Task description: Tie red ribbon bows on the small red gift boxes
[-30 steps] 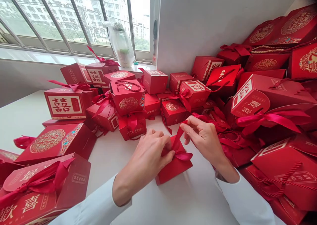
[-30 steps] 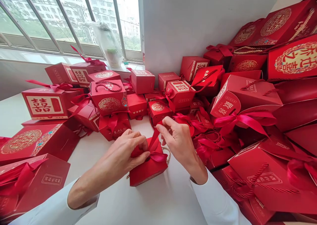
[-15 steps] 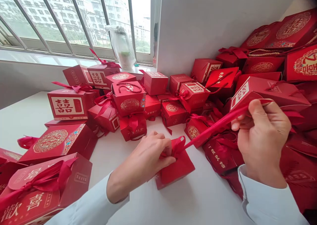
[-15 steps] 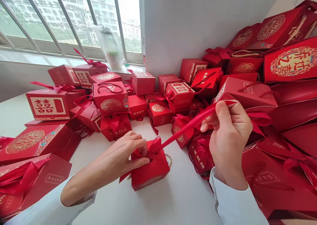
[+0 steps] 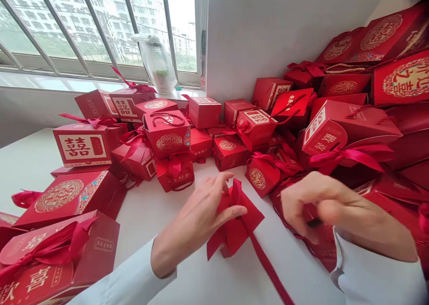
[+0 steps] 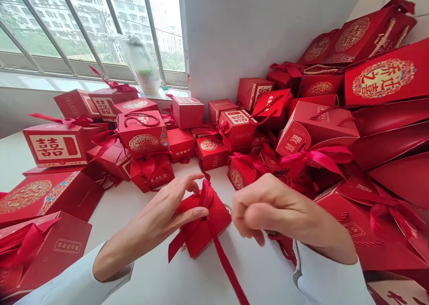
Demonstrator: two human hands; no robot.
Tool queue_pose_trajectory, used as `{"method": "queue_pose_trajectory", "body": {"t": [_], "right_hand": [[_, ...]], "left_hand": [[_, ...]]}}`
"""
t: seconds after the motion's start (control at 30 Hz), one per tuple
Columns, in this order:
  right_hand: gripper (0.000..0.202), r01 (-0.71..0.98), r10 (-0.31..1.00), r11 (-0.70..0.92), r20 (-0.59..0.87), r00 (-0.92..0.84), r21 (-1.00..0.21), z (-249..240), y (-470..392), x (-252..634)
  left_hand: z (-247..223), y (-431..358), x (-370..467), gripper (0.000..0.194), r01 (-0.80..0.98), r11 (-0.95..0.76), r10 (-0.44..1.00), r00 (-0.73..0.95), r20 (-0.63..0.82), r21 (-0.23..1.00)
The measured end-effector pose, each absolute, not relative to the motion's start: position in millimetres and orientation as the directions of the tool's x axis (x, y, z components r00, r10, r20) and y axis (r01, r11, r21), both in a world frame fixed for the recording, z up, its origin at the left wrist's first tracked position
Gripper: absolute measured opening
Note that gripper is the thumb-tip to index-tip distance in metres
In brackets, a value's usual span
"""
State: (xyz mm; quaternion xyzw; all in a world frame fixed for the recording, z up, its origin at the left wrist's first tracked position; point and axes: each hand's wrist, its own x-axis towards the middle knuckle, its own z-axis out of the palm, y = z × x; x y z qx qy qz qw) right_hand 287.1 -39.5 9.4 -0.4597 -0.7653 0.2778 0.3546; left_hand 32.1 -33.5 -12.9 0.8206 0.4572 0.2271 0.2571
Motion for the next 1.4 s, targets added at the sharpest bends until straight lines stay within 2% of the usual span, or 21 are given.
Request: {"method": "queue_pose_trajectory", "body": {"t": [0.1,0.17,0.23,0.3,0.37,0.43,0.53,0.67,0.7,0.77,0.83,0.9,1.03,1.23,1.4], "right_hand": [[0.024,0.575,0.879,0.397,0.115,-0.463,-0.715,9.4,-38.7,262.3],[0.025,0.61,0.832,0.39,-0.02,-0.555,-0.69,9.6,-33.6,246.6],[0.025,0.638,0.796,0.382,-0.114,-0.595,-0.669,9.2,-29.7,235.3],[0.026,0.674,0.798,0.371,-0.152,-0.583,-0.639,7.7,-29.5,228.3],[0.026,0.724,0.826,0.367,-0.153,-0.543,-0.584,5.1,-32.5,224.0],[0.022,0.769,0.851,0.375,-0.136,-0.507,-0.518,2.4,-36.1,221.6],[0.015,0.779,0.856,0.4,-0.106,-0.506,-0.482,0.2,-37.6,221.9],[0.013,0.748,0.862,0.371,-0.097,-0.498,-0.55,2.8,-31.0,230.3],[0.013,0.738,0.862,0.358,-0.1,-0.496,-0.572,4.2,-28.9,232.9],[0.013,0.71,0.859,0.336,-0.109,-0.501,-0.619,7.2,-25.9,237.5],[0.011,0.68,0.855,0.316,-0.113,-0.507,-0.661,9.8,-24.5,239.8],[0.012,0.654,0.851,0.293,-0.122,-0.511,-0.698,10.6,-24.4,239.1],[0.016,0.614,0.836,0.258,-0.146,-0.529,-0.746,5.0,-25.8,230.5],[0.025,0.649,0.836,0.294,-0.141,-0.53,-0.702,-4.8,-29.0,221.3],[0.036,0.616,0.855,0.289,-0.092,-0.51,-0.733,-7.1,-26.9,221.8]], "left_hand": [[-16.2,-32.5,38.9,0.013,0.653,-0.486,0.855,0.494,0.16,0.581],[-15.0,-29.4,37.9,0.013,0.649,-0.495,0.854,0.484,0.189,0.578],[-8.9,-25.2,31.6,0.013,0.613,-0.455,0.868,0.468,0.168,0.646],[1.4,-20.7,21.6,0.014,0.562,-0.375,0.87,0.487,0.072,0.737],[13.2,-16.6,10.4,0.02,0.541,-0.315,0.848,0.53,-0.025,0.78],[22.8,-13.5,-1.6,0.022,0.578,-0.329,0.837,0.545,-0.053,0.747],[26.9,-13.3,-24.7,0.018,0.678,-0.445,0.832,0.555,-0.012,0.585],[11.3,-25.9,-63.9,0.013,0.785,-0.522,0.838,0.545,0.031,0.333],[6.6,-30.6,-70.6,0.015,0.803,-0.524,0.847,0.526,0.076,0.283],[0.9,-39.3,-73.0,0.035,0.805,-0.546,0.837,0.525,0.15,0.23],[1.2,-44.8,-59.3,0.036,0.767,-0.587,0.81,0.563,0.167,0.259],[3.6,-46.8,-34.7,0.028,0.708,-0.624,0.778,0.602,0.179,0.329],[-1.1,-47.3,9.1,0.019,0.687,-0.608,0.787,0.586,0.192,0.398],[-17.7,-53.7,22.8,0.019,0.723,-0.569,0.812,0.57,0.126,0.392],[-21.6,-58.0,23.8,0.022,0.713,-0.622,0.78,0.599,0.181,0.323]]}}
